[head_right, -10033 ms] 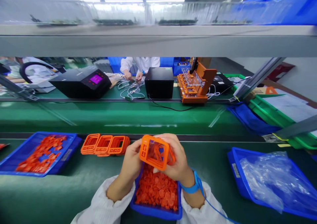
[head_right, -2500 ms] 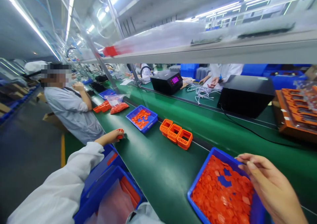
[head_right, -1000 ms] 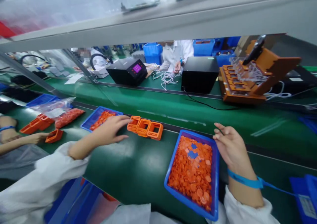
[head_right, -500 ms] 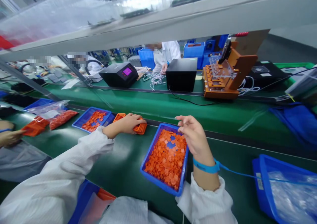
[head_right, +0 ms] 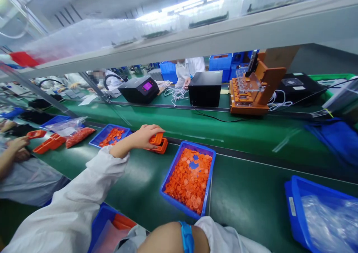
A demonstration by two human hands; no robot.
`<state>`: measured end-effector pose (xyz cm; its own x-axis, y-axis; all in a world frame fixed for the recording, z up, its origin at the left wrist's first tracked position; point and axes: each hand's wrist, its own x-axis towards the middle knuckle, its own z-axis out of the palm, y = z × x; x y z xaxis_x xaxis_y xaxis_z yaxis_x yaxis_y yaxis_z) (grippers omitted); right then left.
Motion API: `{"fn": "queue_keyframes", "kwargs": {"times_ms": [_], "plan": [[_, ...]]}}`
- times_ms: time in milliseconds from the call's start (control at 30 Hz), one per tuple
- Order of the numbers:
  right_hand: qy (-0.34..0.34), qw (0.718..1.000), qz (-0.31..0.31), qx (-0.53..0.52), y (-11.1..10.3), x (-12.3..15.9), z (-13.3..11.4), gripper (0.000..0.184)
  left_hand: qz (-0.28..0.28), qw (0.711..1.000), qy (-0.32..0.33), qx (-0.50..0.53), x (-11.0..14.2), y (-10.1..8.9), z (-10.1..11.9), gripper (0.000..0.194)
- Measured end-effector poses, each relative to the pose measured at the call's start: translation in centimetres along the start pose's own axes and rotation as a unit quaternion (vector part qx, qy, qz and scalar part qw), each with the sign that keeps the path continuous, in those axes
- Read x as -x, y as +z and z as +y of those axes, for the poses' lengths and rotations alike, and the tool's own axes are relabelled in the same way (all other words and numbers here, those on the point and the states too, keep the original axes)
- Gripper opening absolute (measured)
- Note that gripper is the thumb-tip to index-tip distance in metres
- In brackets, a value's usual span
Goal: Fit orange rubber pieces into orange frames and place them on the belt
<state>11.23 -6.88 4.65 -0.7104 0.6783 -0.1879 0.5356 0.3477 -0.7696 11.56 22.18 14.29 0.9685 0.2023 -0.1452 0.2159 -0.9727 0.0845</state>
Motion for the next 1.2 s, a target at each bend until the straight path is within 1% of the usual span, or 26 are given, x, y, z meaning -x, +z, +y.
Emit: {"fn": "queue_keyframes", "kwargs": {"times_ms": [67, 133, 200, 233, 267, 300, 333, 400, 433, 467, 533, 567, 633, 700, 767, 833, 900, 933, 967, 1000, 1033, 1067, 1100, 1133, 1167, 1200], "plan": [[0.005, 1.000, -0.016, -0.006, 0.0, -0.3, 0.5, 0.024, 0.037, 0.996, 0.034, 0.067, 1.1, -1.5, 0.8, 0.077], [0.012, 0.999, -0.041, -0.009, -0.5, -0.5, 0.7, 0.034, 0.085, 0.981, 0.082, 0.154, 2.5, -2.3, 1.6, 0.073], [0.012, 0.998, -0.060, -0.023, -1.2, -0.3, 0.8, 0.043, 0.149, 0.949, 0.139, 0.240, 4.1, -2.3, 2.8, 0.071], [0.010, 0.997, -0.061, -0.037, -1.8, 0.1, 0.9, 0.042, 0.181, 0.926, 0.174, 0.281, 4.9, -1.9, 3.6, 0.071], [0.004, 0.997, -0.053, -0.063, -2.5, 0.8, 1.1, 0.034, 0.214, 0.897, 0.215, 0.320, 5.7, -1.4, 4.5, 0.071], [0.005, 0.996, -0.022, -0.090, -3.4, 1.8, 1.5, 0.020, 0.235, 0.870, 0.250, 0.354, 6.3, -0.8, 5.5, 0.067], [0.011, 0.993, 0.024, -0.113, -4.5, 3.2, 2.0, 0.010, 0.245, 0.847, 0.273, 0.384, 6.9, 0.0, 6.5, 0.065], [0.038, 0.988, 0.085, -0.122, -6.7, 6.6, 3.4, 0.031, 0.246, 0.823, 0.303, 0.413, 7.3, 1.5, 8.6, 0.064], [0.074, 0.971, 0.169, -0.152, -7.8, 8.4, 4.2, 0.040, 0.242, 0.819, 0.311, 0.417, 7.1, 2.2, 9.5, 0.060], [0.098, 0.944, 0.246, -0.197, -8.7, 10.2, 5.0, 0.050, 0.237, 0.822, 0.317, 0.410, 6.6, 2.7, 10.4, 0.057], [0.070, 0.865, 0.367, -0.334, -9.8, 12.7, 6.4, 0.080, 0.249, 0.853, 0.311, 0.337, 5.1, 3.4, 11.8, 0.054], [0.045, 0.834, 0.415, -0.361, -10.0, 13.3, 6.9, 0.090, 0.257, 0.874, 0.296, 0.287, 4.1, 3.6, 12.4, 0.057], [-0.001, 0.794, 0.486, -0.366, -10.0, 13.4, 7.5, 0.097, 0.261, 0.906, 0.266, 0.202, 1.8, 3.8, 13.3, 0.065], [-0.044, 0.756, 0.514, -0.403, -9.8, 12.7, 7.5, 0.093, 0.243, 0.924, 0.247, 0.163, -0.3, 3.9, 14.0, 0.070], [-0.065, 0.715, 0.521, -0.462, -9.8, 12.2, 7.5, 0.081, 0.217, 0.935, 0.236, 0.154, -1.8, 4.2, 14.4, 0.073], [-0.061, 0.688, 0.534, -0.488, -9.9, 12.6, 7.8, 0.074, 0.215, 0.938, 0.218, 0.162, -2.7, 4.9, 14.6, 0.076], [-0.042, 0.661, 0.558, -0.500, -9.9, 13.8, 8.6, 0.075, 0.230, 0.940, 0.171, 0.185, -3.1, 5.8, 14.6, 0.092], [-0.033, 0.638, 0.577, -0.508, -9.9, 14.5, 9.1, 0.076, 0.222, 0.946, 0.133, 0.197, -3.1, 6.3, 14.6, 0.099], [-0.029, 0.611, 0.598, -0.518, -9.9, 15.3, 9.6, 0.076, 0.192, 0.956, 0.095, 0.202, -3.1, 6.8, 14.7, 0.098], [-0.034, 0.582, 0.623, -0.522, -9.8, 15.9, 10.0, 0.075, 0.142, 0.968, 0.064, 0.197, -3.1, 7.2, 14.8, 0.092], [-0.044, 0.554, 0.646, -0.523, -9.7, 16.3, 10.4, 0.073, 0.075, 0.979, 0.047, 0.181, -3.2, 7.7, 15.0, 0.083], [-0.057, 0.532, 0.663, -0.523, -9.6, 16.6, 10.7, 0.073, 0.005, 0.986, 0.047, 0.158, -3.3, 8.1, 15.3, 0.079], [-0.070, 0.517, 0.675, -0.521, -9.5, 16.6, 10.9, 0.074, -0.061, 0.988, 0.060, 0.131, -3.4, 8.6, 15.7, 0.080], [-0.082, 0.509, 0.680, -0.522, -9.5, 16.5, 11.0, 0.076, -0.117, 0.984, 0.079, 0.106, -3.6, 9.0, 16.0, 0.087], [-0.093, 0.506, 0.679, -0.523, -9.5, 16.2, 11.0, 0.079, -0.161, 0.978, 0.097, 0.087, -3.8, 9.4, 16.4, 0.096], [-0.104, 0.506, 0.678, -0.524, -9.5, 15.8, 10.9, 0.081, -0.190, 0.973, 0.110, 0.073, -4.0, 9.7, 16.7, 0.102]]}}
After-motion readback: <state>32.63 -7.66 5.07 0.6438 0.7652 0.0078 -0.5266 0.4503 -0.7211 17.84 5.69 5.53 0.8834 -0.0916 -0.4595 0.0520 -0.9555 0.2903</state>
